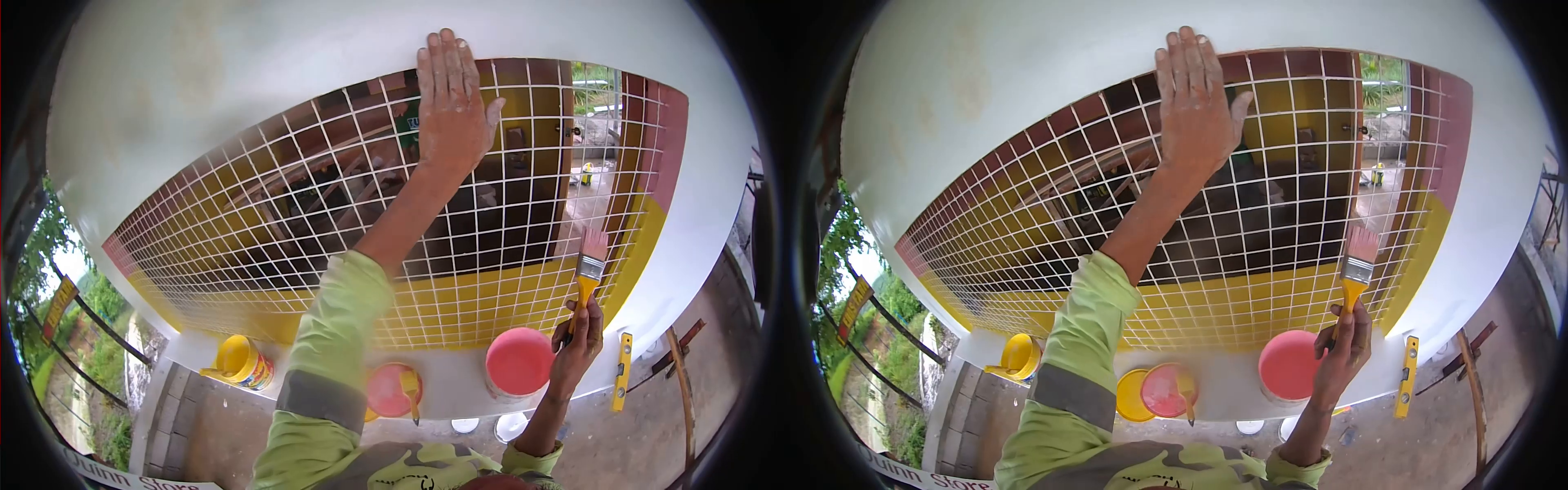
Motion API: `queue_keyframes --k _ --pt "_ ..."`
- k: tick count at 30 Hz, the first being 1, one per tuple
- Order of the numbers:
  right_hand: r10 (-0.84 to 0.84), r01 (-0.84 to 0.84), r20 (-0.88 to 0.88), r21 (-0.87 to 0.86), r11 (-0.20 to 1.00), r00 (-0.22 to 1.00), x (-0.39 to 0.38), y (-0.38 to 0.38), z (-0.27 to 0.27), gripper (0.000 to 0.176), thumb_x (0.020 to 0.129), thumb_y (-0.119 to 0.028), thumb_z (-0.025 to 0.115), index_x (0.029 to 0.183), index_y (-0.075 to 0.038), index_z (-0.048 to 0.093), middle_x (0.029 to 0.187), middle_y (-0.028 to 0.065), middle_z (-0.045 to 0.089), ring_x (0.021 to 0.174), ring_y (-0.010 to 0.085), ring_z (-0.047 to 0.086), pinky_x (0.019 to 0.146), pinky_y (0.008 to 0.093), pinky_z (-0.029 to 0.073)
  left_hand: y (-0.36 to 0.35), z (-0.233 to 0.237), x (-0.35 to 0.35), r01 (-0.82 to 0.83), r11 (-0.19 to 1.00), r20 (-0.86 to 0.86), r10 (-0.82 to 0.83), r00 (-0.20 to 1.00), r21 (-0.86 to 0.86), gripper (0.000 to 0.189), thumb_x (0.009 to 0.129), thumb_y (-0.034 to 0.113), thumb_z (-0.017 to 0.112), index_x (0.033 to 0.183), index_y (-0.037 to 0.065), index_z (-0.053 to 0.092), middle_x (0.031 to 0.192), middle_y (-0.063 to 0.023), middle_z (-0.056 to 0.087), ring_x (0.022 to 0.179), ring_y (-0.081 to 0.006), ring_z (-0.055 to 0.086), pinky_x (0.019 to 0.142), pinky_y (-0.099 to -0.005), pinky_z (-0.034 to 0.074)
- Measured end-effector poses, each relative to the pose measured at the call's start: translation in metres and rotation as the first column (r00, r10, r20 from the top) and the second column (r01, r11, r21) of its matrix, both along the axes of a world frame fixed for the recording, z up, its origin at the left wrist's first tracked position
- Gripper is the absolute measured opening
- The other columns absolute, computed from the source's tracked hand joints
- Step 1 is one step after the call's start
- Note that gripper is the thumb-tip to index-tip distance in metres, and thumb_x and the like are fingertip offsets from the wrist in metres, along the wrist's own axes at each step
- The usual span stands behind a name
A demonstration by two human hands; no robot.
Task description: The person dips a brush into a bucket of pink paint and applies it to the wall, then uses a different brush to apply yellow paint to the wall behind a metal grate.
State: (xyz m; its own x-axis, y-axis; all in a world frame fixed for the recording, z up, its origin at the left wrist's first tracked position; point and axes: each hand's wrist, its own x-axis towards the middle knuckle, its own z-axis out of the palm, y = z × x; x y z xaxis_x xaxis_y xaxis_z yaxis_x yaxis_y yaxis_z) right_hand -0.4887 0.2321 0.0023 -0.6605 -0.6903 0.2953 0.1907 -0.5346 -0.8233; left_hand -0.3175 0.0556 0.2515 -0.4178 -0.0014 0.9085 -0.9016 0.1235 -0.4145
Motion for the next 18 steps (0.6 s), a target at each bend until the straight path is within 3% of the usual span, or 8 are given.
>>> queue_keyframes --k 2,4,6,9,11,13,15,18 --pt "-0.046 0.046 0.002 -0.007 0.999 0.999 -0.005 0.009 0.000 0.034 0.104 -0.025 0.053 0.128 -0.001 0.059 0.096 0.0078 0.066 0.047 0.0040 0.045 0.039 0.0190 0.032 -0.002 0.002 -0.028 0.047 0.999 -0.013 -0.047 0.999 0.020 0.080 0.097 0.048 0.053 0.145 -0.014 0.036 0.154 -0.0370 0.026 0.147 -0.0499 0.021 0.122 -0.0570 0.013" --pt "-0.094 0.095 0.015 -0.045 0.994 0.995 -0.010 0.017 -0.005 0.034 0.104 -0.025 0.053 0.128 -0.001 0.059 0.097 0.0079 0.066 0.047 0.0040 0.045 0.039 0.0188 0.031 0.001 0.006 -0.073 0.096 0.994 0.144 -0.103 0.984 0.057 0.072 0.099 0.047 0.050 0.141 -0.010 0.045 0.154 -0.0296 0.034 0.148 -0.0417 0.026 0.123 -0.0544 0.014" --pt "-0.251 0.255 0.048 -0.106 0.961 0.967 -0.018 0.023 -0.008 0.033 0.105 -0.025 0.051 0.128 -0.002 0.058 0.100 0.0085 0.068 0.047 0.0038 0.044 0.038 0.0184 0.029 -0.003 -0.012 -0.140 0.359 0.915 0.453 -0.403 0.796 0.183 0.061 0.101 0.045 0.047 0.134 -0.005 0.055 0.149 -0.0202 0.048 0.143 -0.0338 0.038 0.123 -0.0525 0.018" --pt "-0.488 0.488 0.028 -0.076 0.869 0.873 -0.049 0.035 -0.021 0.036 0.106 -0.028 0.048 0.128 -0.001 0.057 0.102 0.0079 0.068 0.050 0.0034 0.044 0.041 0.0204 0.028 0.053 -0.028 -0.196 0.644 0.764 0.462 -0.583 0.669 0.031 0.044 0.100 0.037 0.050 0.123 0.003 0.065 0.129 -0.0124 0.065 0.129 -0.0275 0.055 0.120 -0.0498 0.027" --pt "-0.525 0.527 0.050 -0.057 0.848 0.850 -0.071 0.046 -0.036 0.037 0.106 -0.029 0.049 0.130 -0.001 0.055 0.102 0.0073 0.067 0.053 0.0045 0.041 0.045 0.0216 0.029 0.088 -0.026 -0.188 0.736 0.674 0.426 -0.649 0.630 -0.063 0.032 0.097 0.030 0.056 0.115 0.008 0.070 0.115 -0.0093 0.071 0.119 -0.0235 0.062 0.118 -0.0486 0.031" --pt "-0.543 0.547 0.073 -0.047 0.836 0.837 -0.084 0.054 -0.045 0.038 0.106 -0.030 0.049 0.131 -0.001 0.054 0.103 0.0073 0.067 0.055 0.0048 0.040 0.047 0.0219 0.029 0.092 -0.027 -0.146 0.802 0.572 0.324 -0.802 0.502 0.171 0.012 0.089 0.020 0.068 0.098 0.014 0.073 0.097 -0.0008 0.075 0.100 -0.0146 0.069 0.115 -0.0468 0.037" --pt "-0.552 0.559 0.099 -0.051 0.828 0.828 -0.090 0.059 -0.049 0.039 0.107 -0.030 0.049 0.132 -0.001 0.053 0.104 0.0075 0.067 0.056 0.0047 0.039 0.048 0.0219 0.029 0.080 -0.026 -0.087 0.850 0.495 0.187 -0.866 0.464 0.179 0.007 0.082 0.018 0.075 0.088 0.019 0.072 0.083 0.0043 0.074 0.083 -0.0101 0.070 0.111 -0.0457 0.040" --pt "-0.562 0.560 -0.011 -0.070 0.826 0.827 -0.100 0.059 -0.055 0.038 0.107 -0.029 0.049 0.132 -0.001 0.054 0.104 0.0073 0.066 0.056 0.0045 0.040 0.049 0.0217 0.029 0.078 0.009 0.011 0.651 0.728 0.018 -0.670 0.742 0.215 0.018 0.087 0.031 0.073 0.075 0.018 0.073 0.070 0.0042 0.071 0.072 -0.0127 0.067 0.104 -0.0425 0.044"
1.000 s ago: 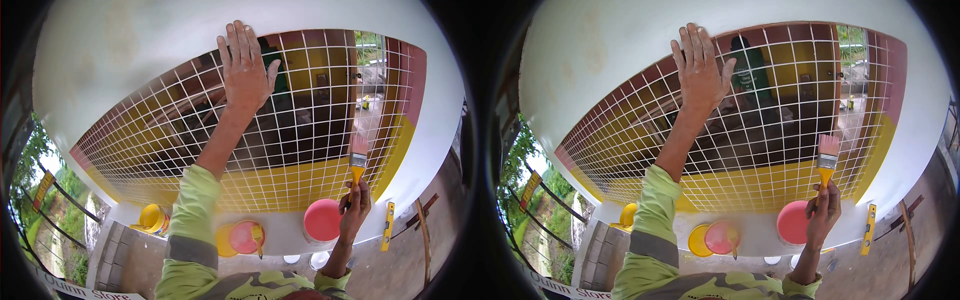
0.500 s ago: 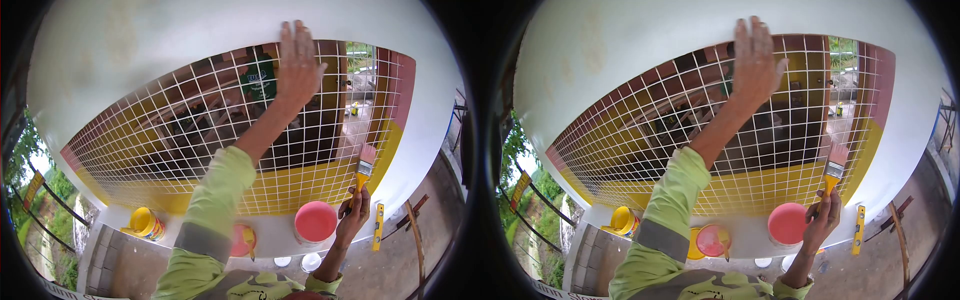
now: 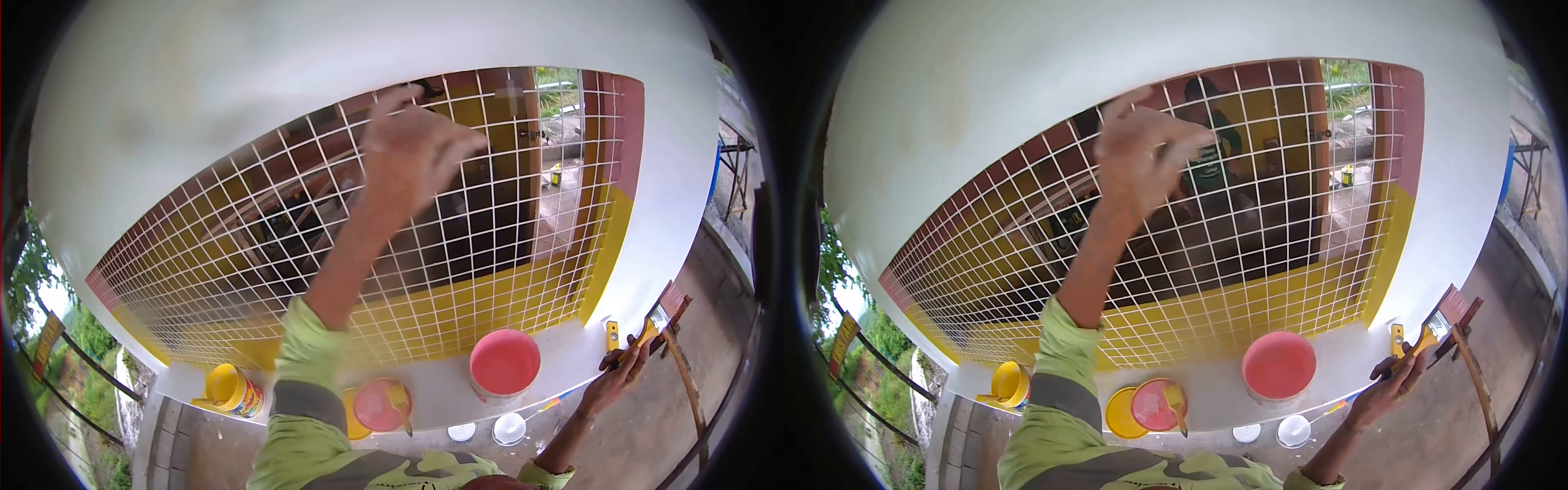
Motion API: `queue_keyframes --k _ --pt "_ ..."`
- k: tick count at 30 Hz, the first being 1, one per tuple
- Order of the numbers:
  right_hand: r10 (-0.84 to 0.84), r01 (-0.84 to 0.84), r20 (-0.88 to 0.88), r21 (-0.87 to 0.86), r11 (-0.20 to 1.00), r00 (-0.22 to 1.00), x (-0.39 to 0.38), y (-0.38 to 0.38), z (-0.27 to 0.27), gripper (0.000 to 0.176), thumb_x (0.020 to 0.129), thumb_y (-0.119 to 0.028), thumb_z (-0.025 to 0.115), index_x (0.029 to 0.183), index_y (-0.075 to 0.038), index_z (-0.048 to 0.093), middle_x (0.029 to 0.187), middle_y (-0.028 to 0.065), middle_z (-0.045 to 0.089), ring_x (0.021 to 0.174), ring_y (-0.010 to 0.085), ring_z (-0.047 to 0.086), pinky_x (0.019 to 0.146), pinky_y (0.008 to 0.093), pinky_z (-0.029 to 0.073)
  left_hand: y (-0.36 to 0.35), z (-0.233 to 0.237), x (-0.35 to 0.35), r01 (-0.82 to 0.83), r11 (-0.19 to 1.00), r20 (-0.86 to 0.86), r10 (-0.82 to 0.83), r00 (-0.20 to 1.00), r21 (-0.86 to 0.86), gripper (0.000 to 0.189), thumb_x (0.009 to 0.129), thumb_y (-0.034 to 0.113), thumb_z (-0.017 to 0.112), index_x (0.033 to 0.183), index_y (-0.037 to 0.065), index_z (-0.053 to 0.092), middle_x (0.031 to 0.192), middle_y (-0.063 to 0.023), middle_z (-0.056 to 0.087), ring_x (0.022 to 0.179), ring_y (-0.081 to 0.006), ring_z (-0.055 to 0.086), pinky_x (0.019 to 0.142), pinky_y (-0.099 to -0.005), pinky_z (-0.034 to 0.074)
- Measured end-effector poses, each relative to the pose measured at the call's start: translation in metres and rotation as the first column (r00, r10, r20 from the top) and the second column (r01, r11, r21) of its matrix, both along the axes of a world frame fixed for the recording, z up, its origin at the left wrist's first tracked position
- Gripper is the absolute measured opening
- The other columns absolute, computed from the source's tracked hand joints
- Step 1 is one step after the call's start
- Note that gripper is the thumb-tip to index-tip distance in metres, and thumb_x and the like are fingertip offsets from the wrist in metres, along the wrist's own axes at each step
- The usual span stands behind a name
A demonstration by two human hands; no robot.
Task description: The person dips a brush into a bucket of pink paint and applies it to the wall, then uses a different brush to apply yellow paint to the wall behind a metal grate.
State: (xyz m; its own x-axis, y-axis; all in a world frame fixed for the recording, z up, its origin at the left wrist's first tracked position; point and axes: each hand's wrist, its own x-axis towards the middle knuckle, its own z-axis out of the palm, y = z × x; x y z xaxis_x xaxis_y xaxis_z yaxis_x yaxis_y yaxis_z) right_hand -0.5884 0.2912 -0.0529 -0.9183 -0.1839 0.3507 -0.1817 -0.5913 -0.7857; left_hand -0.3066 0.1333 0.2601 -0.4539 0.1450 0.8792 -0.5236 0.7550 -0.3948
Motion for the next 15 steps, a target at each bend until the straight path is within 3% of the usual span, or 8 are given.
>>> queue_keyframes --k 1,2,3,5,6,8,9,15 --pt "0.013 -0.013 0.010 0.008 1.000 1.000 -0.001 -0.004 -0.003 0.038 0.107 -0.029 0.048 0.132 -0.002 0.054 0.104 0.0074 0.066 0.056 0.0043 0.040 0.048 0.0215 0.029 -0.007 0.016 0.026 -0.187 0.980 -0.087 0.181 0.980 -0.066 0.030 0.090 0.036 0.069 0.071 0.014 0.072 0.065 0.0011 0.069 0.068 -0.0172 0.066 0.104 -0.0433 0.044" --pt "0.027 -0.027 0.019 0.014 1.000 0.999 0.000 -0.012 -0.006 0.038 0.107 -0.029 0.048 0.133 -0.002 0.055 0.105 0.0075 0.066 0.056 0.0042 0.040 0.048 0.0214 0.029 -0.011 0.034 0.048 -0.202 0.962 -0.132 0.179 0.975 -0.184 0.038 0.091 0.038 0.069 0.066 0.010 0.066 0.060 -0.0023 0.059 0.066 -0.0230 0.062 0.095 -0.0445 0.047" --pt "0.041 -0.042 0.028 0.019 0.999 0.999 0.000 -0.019 -0.008 0.038 0.107 -0.029 0.048 0.133 -0.002 0.055 0.105 0.0076 0.066 0.055 0.0041 0.040 0.048 0.0212 0.029 -0.015 0.051 0.068 -0.401 0.875 -0.173 0.366 0.914 -0.270 0.036 0.096 0.035 0.061 0.073 0.008 0.070 0.067 -0.0057 0.066 0.088 -0.0272 0.064 0.100 -0.0467 0.044" --pt "0.084 -0.084 0.013 0.038 0.996 0.996 0.013 -0.030 0.001 0.039 0.107 -0.030 0.048 0.135 -0.003 0.054 0.107 0.0071 0.066 0.057 0.0049 0.039 0.050 0.0215 0.031 -0.033 0.089 0.088 -0.354 0.750 -0.156 0.324 0.933 -0.558 0.034 0.100 0.036 0.052 0.098 0.009 0.073 0.084 -0.0089 0.071 0.097 -0.0282 0.064 0.105 -0.0475 0.039" --pt "0.107 -0.107 0.006 0.046 0.993 0.994 0.020 -0.037 0.006 0.040 0.107 -0.030 0.048 0.136 -0.003 0.054 0.107 0.0068 0.066 0.058 0.0054 0.039 0.051 0.0216 0.032 -0.031 0.099 0.097 -0.452 0.753 -0.049 0.491 0.870 -0.478 0.050 0.093 0.051 0.052 0.118 0.009 0.053 0.111 -0.0122 0.049 0.116 -0.0319 0.043 0.110 -0.0520 0.027" --pt "0.110 -0.110 -0.009 0.028 0.994 0.994 0.026 -0.053 0.004 0.037 0.107 -0.029 0.048 0.133 -0.005 0.056 0.105 0.0080 0.066 0.054 0.0031 0.043 0.045 0.0195 0.030 -0.027 0.114 0.113 -0.654 0.674 0.200 0.733 0.650 -0.342 0.116 0.079 0.082 0.052 0.159 0.007 0.014 0.166 -0.0188 0.005 0.153 -0.0393 0.003 0.121 -0.0610 0.001" --pt "0.118 -0.117 -0.012 0.040 0.992 0.993 0.027 -0.058 0.001 0.037 0.107 -0.029 0.048 0.133 -0.005 0.056 0.105 0.0083 0.066 0.053 0.0031 0.044 0.044 0.0193 0.030 -0.033 0.121 0.114 -0.777 0.495 0.153 0.866 0.475 -0.388 0.117 0.079 0.083 0.051 0.159 0.006 0.013 0.165 -0.0230 0.005 0.153 -0.0385 0.002 0.122 -0.0584 0.001" --pt "0.124 -0.124 0.007 0.099 0.987 0.992 0.028 -0.083 -0.013 0.037 0.107 -0.028 0.048 0.134 -0.004 0.054 0.109 0.0105 0.067 0.053 0.0034 0.046 0.043 0.0189 0.031 -0.040 0.131 0.098 -0.773 0.517 0.207 0.856 0.473 -0.368 0.129 0.073 0.088 0.052 0.158 0.000 0.011 0.164 -0.0252 0.003 0.153 -0.0390 -0.002 0.122 -0.0585 -0.003"
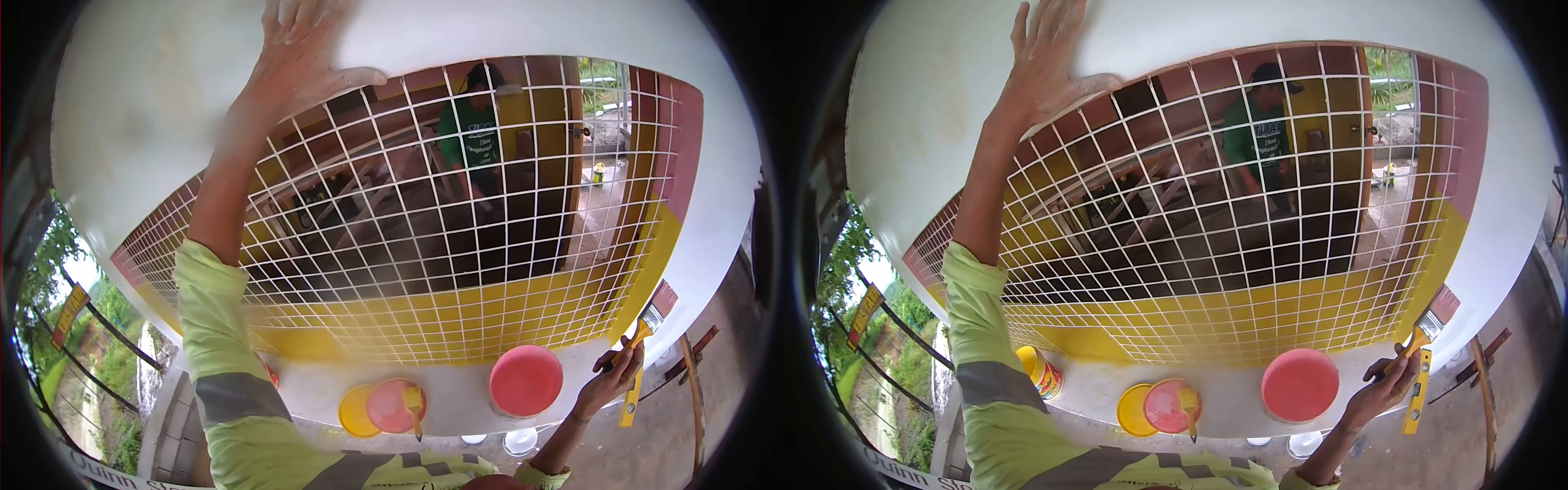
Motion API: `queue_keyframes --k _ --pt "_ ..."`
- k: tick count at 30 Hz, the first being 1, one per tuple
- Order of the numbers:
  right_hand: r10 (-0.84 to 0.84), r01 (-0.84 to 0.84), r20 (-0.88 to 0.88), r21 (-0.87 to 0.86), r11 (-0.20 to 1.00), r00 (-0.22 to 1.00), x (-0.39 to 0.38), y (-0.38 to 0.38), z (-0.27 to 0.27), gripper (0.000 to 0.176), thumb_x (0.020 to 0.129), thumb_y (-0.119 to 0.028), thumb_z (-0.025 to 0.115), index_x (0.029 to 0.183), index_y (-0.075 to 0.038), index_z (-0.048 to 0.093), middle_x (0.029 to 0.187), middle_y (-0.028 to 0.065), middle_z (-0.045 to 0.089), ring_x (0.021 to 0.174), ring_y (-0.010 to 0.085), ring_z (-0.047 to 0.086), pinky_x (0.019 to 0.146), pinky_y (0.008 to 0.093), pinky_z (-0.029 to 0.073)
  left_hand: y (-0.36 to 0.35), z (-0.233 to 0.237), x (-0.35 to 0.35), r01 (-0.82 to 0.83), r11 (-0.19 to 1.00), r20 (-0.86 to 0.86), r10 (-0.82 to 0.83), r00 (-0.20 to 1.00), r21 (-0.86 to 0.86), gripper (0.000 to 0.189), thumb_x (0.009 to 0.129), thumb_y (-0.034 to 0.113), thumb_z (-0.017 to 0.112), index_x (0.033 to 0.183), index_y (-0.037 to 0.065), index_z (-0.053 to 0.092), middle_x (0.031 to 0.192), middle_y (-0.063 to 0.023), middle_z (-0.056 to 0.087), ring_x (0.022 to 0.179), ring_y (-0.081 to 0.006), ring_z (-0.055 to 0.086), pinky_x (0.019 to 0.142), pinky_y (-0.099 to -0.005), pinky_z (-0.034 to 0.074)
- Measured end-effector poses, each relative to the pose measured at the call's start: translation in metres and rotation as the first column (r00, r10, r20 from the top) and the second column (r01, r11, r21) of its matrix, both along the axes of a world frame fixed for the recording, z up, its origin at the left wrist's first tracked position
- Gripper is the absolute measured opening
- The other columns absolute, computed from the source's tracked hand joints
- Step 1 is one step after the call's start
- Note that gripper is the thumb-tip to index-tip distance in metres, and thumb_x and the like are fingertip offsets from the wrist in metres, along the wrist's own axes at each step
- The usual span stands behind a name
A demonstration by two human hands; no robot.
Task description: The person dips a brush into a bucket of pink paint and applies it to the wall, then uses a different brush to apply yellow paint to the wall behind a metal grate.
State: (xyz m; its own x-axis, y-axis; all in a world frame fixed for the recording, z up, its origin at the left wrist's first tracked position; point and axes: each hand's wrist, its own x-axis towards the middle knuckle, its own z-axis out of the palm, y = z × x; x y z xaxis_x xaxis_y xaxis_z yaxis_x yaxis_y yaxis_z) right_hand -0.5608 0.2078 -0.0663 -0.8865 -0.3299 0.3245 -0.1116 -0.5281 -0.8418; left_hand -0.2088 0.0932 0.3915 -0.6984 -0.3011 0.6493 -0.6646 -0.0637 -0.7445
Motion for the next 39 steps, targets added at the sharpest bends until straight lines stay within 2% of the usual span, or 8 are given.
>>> queue_keyframes --k 4,13,24,26,28,29,33,39 --pt "-0.029 0.029 -0.024 0.013 0.999 0.999 -0.007 -0.011 -0.007 0.036 0.107 -0.028 0.048 0.133 -0.005 0.055 0.110 0.0109 0.068 0.053 0.0041 0.044 0.044 0.0197 0.030 -0.008 0.002 -0.015 0.059 0.998 -0.011 -0.059 0.998 -0.023 0.135 0.068 0.092 0.049 0.158 0.000 0.007 0.164 -0.0249 0.002 0.153 -0.0386 -0.004 0.122 -0.0586 -0.004" --pt "-0.064 0.063 0.036 0.029 0.998 0.997 -0.016 -0.022 -0.013 0.042 0.107 -0.033 0.048 0.134 -0.002 0.056 0.078 0.0024 0.056 0.057 0.0063 0.035 0.051 0.0244 0.025 -0.008 0.007 -0.042 0.049 0.997 0.060 -0.046 0.997 -0.056 0.139 0.065 0.096 0.044 0.158 0.003 0.003 0.165 -0.0217 0.000 0.153 -0.0355 -0.004 0.123 -0.0576 -0.005" --pt "-0.163 0.154 0.086 0.100 0.983 0.983 -0.033 0.016 -0.022 0.045 0.106 -0.034 0.049 0.136 0.000 0.054 0.103 0.0074 0.068 0.057 0.0067 0.034 0.052 0.0237 0.028 -0.033 0.005 -0.109 0.246 0.969 0.114 -0.245 0.963 0.005 0.125 0.073 0.086 0.054 0.160 0.008 0.007 0.165 -0.0213 0.003 0.154 -0.0349 -0.001 0.123 -0.0576 -0.003" --pt "-0.183 0.174 0.097 0.094 0.980 0.978 -0.039 0.031 -0.027 0.046 0.106 -0.033 0.049 0.136 0.001 0.053 0.107 0.0091 0.068 0.056 0.0066 0.036 0.051 0.0232 0.029 -0.036 0.000 -0.135 0.308 0.929 -0.108 -0.291 0.950 0.204 0.047 0.089 0.048 0.055 0.115 0.009 0.049 0.109 -0.0138 0.047 0.115 -0.0288 0.043 0.116 -0.0522 0.021" --pt "-0.199 0.194 0.087 0.059 0.979 0.976 -0.041 0.047 -0.029 0.045 0.106 -0.032 0.049 0.135 0.003 0.051 0.111 0.0115 0.067 0.055 0.0061 0.040 0.048 0.0224 0.030 -0.045 0.002 -0.174 0.440 0.888 -0.051 -0.437 0.898 0.136 0.042 0.091 0.044 0.057 0.115 0.009 0.053 0.109 -0.0143 0.050 0.115 -0.0293 0.046 0.116 -0.0528 0.022" --pt "-0.205 0.200 0.104 0.057 0.978 0.973 -0.043 0.056 -0.035 0.045 0.106 -0.032 0.049 0.136 0.002 0.051 0.109 0.0097 0.067 0.057 0.0065 0.038 0.050 0.0227 0.029 -0.057 0.013 -0.205 0.538 0.843 0.130 -0.532 0.837 -0.011 0.076 0.085 0.059 0.059 0.136 0.009 0.036 0.136 -0.0186 0.030 0.134 -0.0329 0.026 0.119 -0.0562 0.011" --pt "-0.273 0.268 0.127 0.052 0.962 0.954 -0.054 0.090 -0.039 0.043 0.107 -0.031 0.048 0.137 0.000 0.052 0.111 0.0055 0.065 0.062 0.0075 0.036 0.054 0.0234 0.029 -0.026 -0.075 -0.322 0.769 0.632 -0.020 -0.771 0.636 0.093 0.058 0.090 0.052 0.056 0.128 0.009 0.046 0.123 -0.0159 0.043 0.123 -0.0327 0.039 0.116 -0.0547 0.019" --pt "-0.398 0.416 0.236 -0.033 0.909 0.887 -0.072 0.137 -0.052 0.042 0.106 -0.031 0.049 0.138 -0.003 0.051 0.114 0.0039 0.063 0.066 0.0082 0.037 0.056 0.0236 0.030 0.078 -0.292 -0.447 0.875 -0.033 -0.371 -0.913 0.170 0.482 0.037 0.097 0.042 0.052 0.116 0.011 0.061 0.103 -0.0119 0.062 0.106 -0.0323 0.058 0.111 -0.0525 0.032"
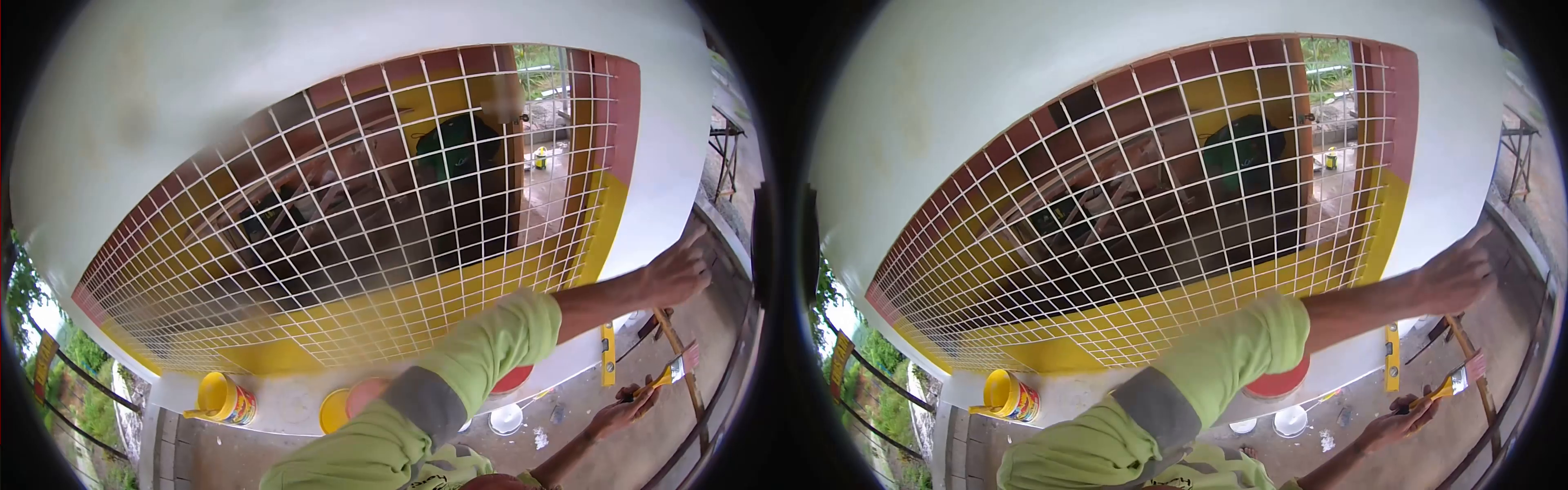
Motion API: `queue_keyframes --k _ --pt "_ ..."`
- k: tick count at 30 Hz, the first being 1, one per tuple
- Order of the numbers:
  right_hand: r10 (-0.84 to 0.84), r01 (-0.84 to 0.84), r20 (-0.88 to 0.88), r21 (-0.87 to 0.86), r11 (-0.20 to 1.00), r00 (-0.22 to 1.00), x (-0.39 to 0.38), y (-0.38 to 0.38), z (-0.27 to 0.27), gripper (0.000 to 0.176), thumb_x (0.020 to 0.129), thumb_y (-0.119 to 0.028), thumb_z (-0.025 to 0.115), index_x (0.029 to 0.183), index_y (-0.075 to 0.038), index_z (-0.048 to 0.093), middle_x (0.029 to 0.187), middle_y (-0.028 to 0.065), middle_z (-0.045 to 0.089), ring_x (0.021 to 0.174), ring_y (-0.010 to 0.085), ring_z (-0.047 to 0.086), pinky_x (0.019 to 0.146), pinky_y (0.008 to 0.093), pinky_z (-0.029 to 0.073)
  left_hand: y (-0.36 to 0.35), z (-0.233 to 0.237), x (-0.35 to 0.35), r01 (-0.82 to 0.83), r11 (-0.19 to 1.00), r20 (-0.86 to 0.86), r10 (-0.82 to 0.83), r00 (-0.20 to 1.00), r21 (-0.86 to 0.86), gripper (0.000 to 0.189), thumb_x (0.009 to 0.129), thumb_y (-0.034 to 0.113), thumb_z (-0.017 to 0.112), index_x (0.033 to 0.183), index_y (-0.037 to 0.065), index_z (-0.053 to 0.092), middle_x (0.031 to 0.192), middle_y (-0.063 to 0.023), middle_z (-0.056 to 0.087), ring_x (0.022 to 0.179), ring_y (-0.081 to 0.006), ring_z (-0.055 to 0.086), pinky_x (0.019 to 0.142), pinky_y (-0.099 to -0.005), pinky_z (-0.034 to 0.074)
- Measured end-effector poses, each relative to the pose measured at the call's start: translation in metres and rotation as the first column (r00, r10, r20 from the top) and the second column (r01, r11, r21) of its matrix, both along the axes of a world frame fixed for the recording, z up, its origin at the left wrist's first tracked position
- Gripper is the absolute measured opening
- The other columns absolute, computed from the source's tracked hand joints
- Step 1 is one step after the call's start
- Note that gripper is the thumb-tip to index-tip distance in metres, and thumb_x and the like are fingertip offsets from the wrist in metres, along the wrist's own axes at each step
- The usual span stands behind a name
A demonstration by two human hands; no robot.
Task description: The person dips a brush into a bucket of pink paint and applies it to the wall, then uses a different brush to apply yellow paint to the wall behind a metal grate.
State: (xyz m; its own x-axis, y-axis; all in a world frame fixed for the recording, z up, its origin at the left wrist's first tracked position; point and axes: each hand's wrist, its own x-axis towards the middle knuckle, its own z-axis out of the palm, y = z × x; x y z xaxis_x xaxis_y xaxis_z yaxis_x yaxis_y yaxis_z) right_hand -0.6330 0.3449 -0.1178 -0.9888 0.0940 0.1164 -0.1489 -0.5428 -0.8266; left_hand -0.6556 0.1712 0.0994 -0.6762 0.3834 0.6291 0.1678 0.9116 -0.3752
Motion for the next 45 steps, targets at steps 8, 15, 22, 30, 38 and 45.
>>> queue_keyframes --k 8,15,22,30,38,45 --pt "-0.041 0.041 0.000 0.077 0.996 0.999 0.000 0.026 0.003 0.043 0.106 -0.031 0.049 0.139 -0.004 0.050 0.113 0.0036 0.062 0.067 0.0085 0.037 0.058 0.0242 0.031 -0.002 -0.168 0.119 -0.054 0.706 -0.061 0.137 0.989 0.706 0.026 0.089 0.019 0.071 0.069 0.009 0.060 0.062 -0.0084 0.058 0.068 -0.0257 0.063 0.106 -0.0495 0.039" --pt "0.346 -0.335 -0.198 0.089 0.938 0.917 0.045 -0.053 0.024 0.037 0.106 -0.020 0.048 0.140 -0.005 0.048 0.117 0.0056 0.061 0.064 0.0058 0.040 0.056 0.0224 0.034 -0.053 -0.100 0.348 -0.266 0.588 -0.207 0.614 0.762 0.764 0.007 0.091 0.014 0.067 0.086 0.009 0.070 0.080 -0.0063 0.068 0.084 -0.0266 0.063 0.105 -0.0468 0.042" --pt "0.748 -0.627 -0.295 0.411 0.661 0.595 0.096 -0.122 0.046 0.035 0.103 -0.014 0.046 0.137 -0.004 0.050 0.100 0.0061 0.059 0.061 0.0053 0.043 0.052 0.0215 0.035 -0.049 -0.063 0.511 -0.569 0.579 -0.407 0.815 0.412 0.584 0.014 0.097 0.013 0.055 0.090 0.011 0.068 0.091 -0.0044 0.070 0.097 -0.0263 0.064 0.105 -0.0480 0.039" --pt "0.880 -0.433 -0.381 0.767 0.473 0.285 0.091 -0.128 0.093 0.031 0.097 -0.003 0.047 0.127 -0.002 0.054 0.093 0.0073 0.060 0.070 0.0124 0.050 0.063 0.0270 0.043 -0.082 -0.009 0.603 -0.831 0.307 -0.474 0.879 0.060 0.464 0.049 0.092 0.025 0.064 0.139 0.013 0.053 0.152 -0.0225 0.037 0.131 -0.0428 0.043 0.109 -0.0544 0.034" --pt "0.978 0.201 -0.210 0.957 0.208 -0.010 0.094 -0.129 0.156 0.022 0.092 -0.009 0.064 0.113 -0.003 0.065 0.106 0.0205 0.069 0.098 0.0410 0.064 0.082 0.0459 0.053 -0.136 -0.045 0.631 -0.949 0.167 -0.617 0.786 -0.036 0.268 0.034 0.090 0.022 0.060 0.121 0.012 0.065 0.130 -0.0240 0.051 0.120 -0.0385 0.049 0.104 -0.0543 0.032" --pt "0.971 0.685 0.076 0.721 0.102 -0.225 0.119 -0.180 0.067 0.012 0.081 -0.014 0.070 0.092 -0.008 0.070 0.086 0.0136 0.072 0.085 0.0312 0.071 0.076 0.0454 0.055 -0.159 -0.053 0.651 -0.984 0.132 -0.746 0.666 -0.004 0.124 0.031 0.087 0.024 0.058 0.116 0.018 0.067 0.107 -0.0141 0.062 0.102 -0.0333 0.057 0.092 -0.0509 0.040"
